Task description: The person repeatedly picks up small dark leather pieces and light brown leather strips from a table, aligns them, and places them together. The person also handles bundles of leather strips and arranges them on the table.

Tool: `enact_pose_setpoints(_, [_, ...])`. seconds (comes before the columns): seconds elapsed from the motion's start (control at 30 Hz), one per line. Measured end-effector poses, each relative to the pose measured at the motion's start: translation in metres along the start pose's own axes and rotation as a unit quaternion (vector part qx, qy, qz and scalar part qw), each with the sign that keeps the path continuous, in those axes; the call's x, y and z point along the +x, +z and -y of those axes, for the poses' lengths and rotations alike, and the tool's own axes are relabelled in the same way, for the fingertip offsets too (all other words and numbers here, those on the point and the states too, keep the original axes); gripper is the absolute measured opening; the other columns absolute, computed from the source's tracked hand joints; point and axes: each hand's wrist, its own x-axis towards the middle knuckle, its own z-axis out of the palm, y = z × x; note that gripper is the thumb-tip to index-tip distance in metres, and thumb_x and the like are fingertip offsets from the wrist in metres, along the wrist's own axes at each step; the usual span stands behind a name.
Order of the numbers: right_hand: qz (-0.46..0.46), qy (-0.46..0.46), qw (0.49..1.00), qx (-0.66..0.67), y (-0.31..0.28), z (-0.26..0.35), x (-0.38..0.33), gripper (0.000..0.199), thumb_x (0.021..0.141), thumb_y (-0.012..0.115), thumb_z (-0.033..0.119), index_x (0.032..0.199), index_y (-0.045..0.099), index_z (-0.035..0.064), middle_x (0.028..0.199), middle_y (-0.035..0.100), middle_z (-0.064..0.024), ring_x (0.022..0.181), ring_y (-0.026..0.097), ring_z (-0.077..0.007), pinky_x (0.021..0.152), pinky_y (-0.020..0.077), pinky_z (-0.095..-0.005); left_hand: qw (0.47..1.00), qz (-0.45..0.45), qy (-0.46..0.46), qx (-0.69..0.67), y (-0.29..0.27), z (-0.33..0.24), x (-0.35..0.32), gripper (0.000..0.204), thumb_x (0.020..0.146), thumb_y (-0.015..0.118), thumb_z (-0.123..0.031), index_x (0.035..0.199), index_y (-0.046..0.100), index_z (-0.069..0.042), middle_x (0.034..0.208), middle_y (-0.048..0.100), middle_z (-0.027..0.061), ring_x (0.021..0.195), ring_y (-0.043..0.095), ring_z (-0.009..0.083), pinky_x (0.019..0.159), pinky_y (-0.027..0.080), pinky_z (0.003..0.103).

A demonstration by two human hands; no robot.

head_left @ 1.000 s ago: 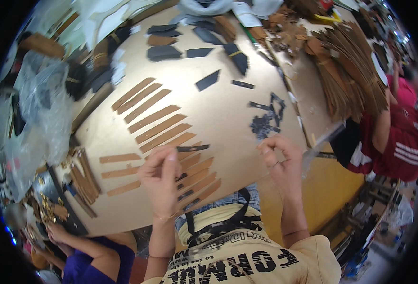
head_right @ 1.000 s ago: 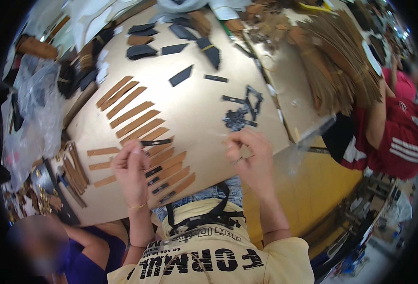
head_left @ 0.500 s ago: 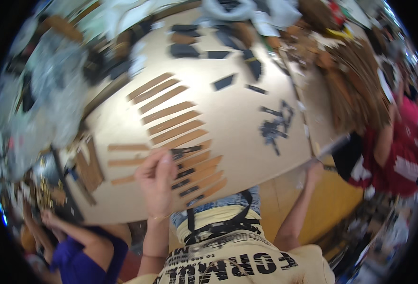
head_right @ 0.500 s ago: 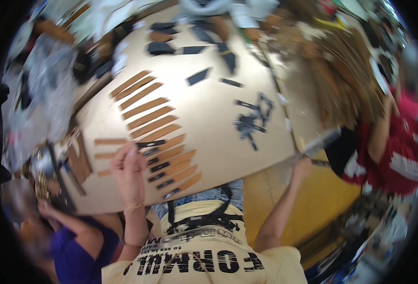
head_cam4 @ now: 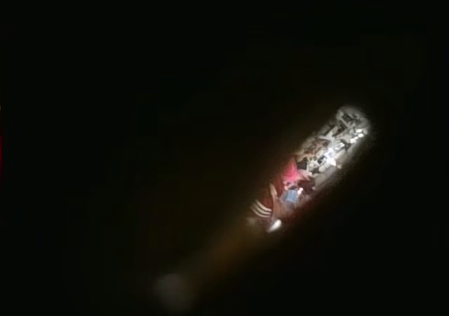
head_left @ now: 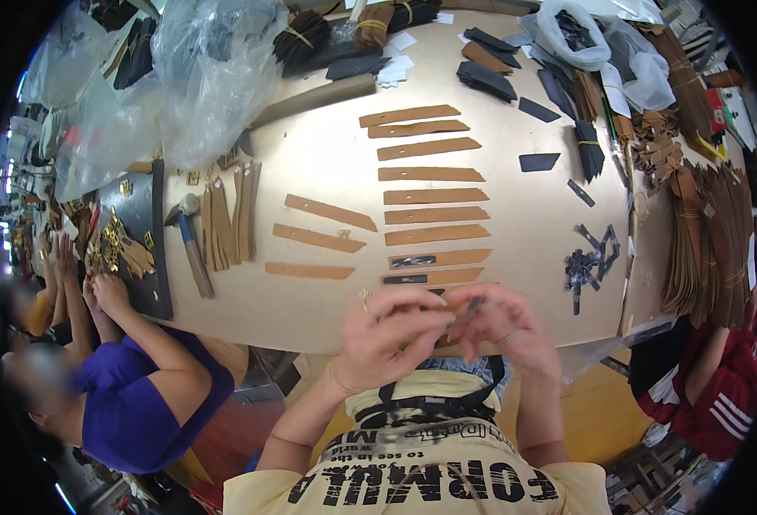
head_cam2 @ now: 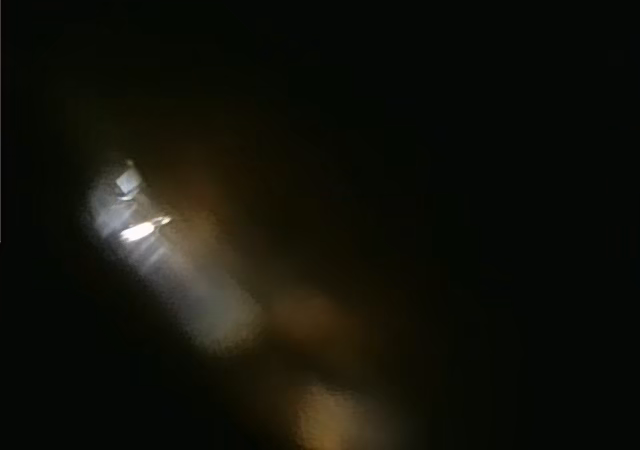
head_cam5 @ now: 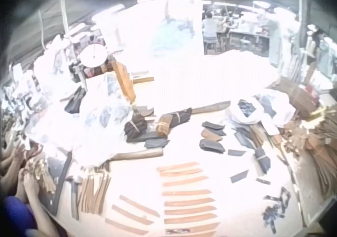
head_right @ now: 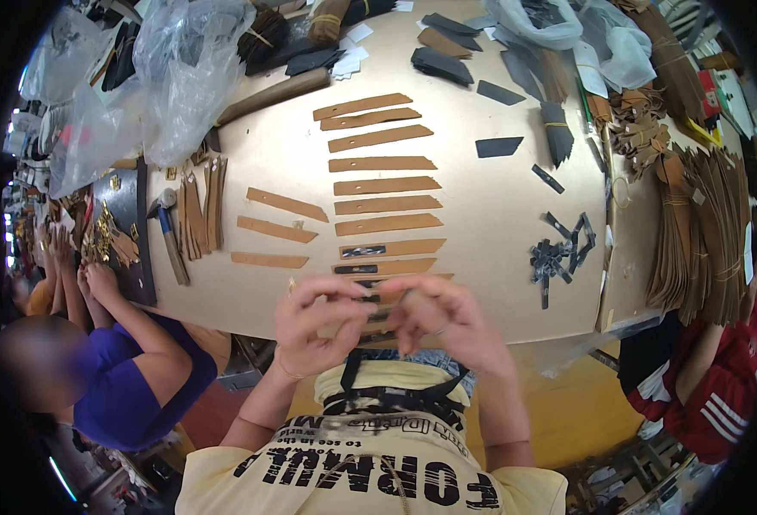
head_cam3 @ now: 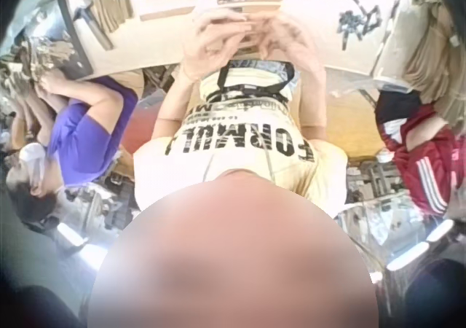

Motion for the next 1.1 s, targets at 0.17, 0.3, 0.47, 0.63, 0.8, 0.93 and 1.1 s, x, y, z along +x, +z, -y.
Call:
enact_pose_setpoints(0.17, [-0.091,-0.083,0.989,-0.084,0.025,-0.001,0.023,0.024,0.096,0.065,0.007,0.119,0.067,0.0002,0.089,0.07,-0.0071,0.075,0.067,-0.0131,0.069,0.055,-0.0247,0.997,-0.069,-0.036,0.031,-0.009,0.003,-0.013,0.028,0.082,0.077,-0.004,0.109,0.072,-0.003,0.109,0.066,0.007,0.08,0.064,0.0126,0.07,0.053,0.025])
enact_pose_setpoints(0.3, [-0.203,-0.171,0.916,-0.302,0.039,0.001,0.03,0.024,0.093,0.068,0.005,0.117,0.069,0.0,0.091,0.072,-0.0075,0.079,0.068,-0.0134,0.072,0.0554,-0.0249,0.895,-0.121,-0.296,-0.312,-0.001,0.008,-0.013,0.026,0.088,0.074,-0.005,0.112,0.069,0.002,0.104,0.067,0.0055,0.082,0.063,0.0086,0.071,0.051,0.022])
enact_pose_setpoints(0.47, [-0.196,-0.212,0.877,-0.384,0.043,0.002,0.053,0.021,0.088,0.071,-0.001,0.109,0.071,-0.0009,0.09,0.071,-0.0083,0.081,0.067,-0.0144,0.074,0.052,-0.0253,0.869,-0.094,-0.386,-0.293,-0.005,0.019,0.0,0.013,0.093,0.068,-0.004,0.105,0.07,0.003,0.088,0.068,0.0021,0.074,0.058,0.004,0.066,0.047,0.02])
enact_pose_setpoints(0.63, [-0.217,-0.167,0.852,-0.445,0.033,0.002,0.076,0.016,0.091,0.068,0.002,0.106,0.071,0.0007,0.088,0.068,-0.0111,0.076,0.067,-0.0194,0.067,0.053,-0.0281,0.94,-0.109,-0.322,0.015,-0.003,0.035,0.02,0.01,0.089,0.073,-0.004,0.097,0.073,0.001,0.075,0.065,0.0006,0.061,0.053,0.0038,0.055,0.042,0.02])
enact_pose_setpoints(0.8, [-0.248,-0.114,0.845,-0.46,0.025,0.001,0.092,0.025,0.092,0.067,0.004,0.117,0.065,0.0008,0.087,0.065,-0.0082,0.075,0.062,-0.0168,0.067,0.0517,-0.0274,0.941,-0.113,-0.313,0.067,0.0,0.043,0.033,0.01,0.087,0.075,-0.005,0.096,0.074,-0.001,0.072,0.062,0.0036,0.058,0.05,0.0044,0.051,0.04,0.021])
enact_pose_setpoints(0.93, [-0.253,-0.108,0.881,-0.384,0.027,0.005,0.09,0.036,0.092,0.067,0.002,0.127,0.058,0.0001,0.087,0.061,-0.0009,0.079,0.056,-0.0079,0.073,0.0476,-0.0242,0.929,-0.11,-0.352,-0.013,-0.001,0.039,0.032,0.009,0.088,0.073,-0.004,0.096,0.074,0.0,0.076,0.064,0.0045,0.06,0.053,0.006,0.054,0.041,0.022])
enact_pose_setpoints(1.1, [-0.211,-0.093,0.899,-0.372,0.026,0.014,0.084,0.036,0.091,0.066,0.0,0.126,0.056,0.0013,0.086,0.061,0.0008,0.078,0.056,-0.0073,0.072,0.0455,-0.0217,0.919,-0.125,-0.365,-0.082,-0.003,0.037,0.028,0.01,0.089,0.072,-0.003,0.098,0.074,0.001,0.079,0.066,0.0048,0.062,0.054,0.0056,0.054,0.041,0.021])
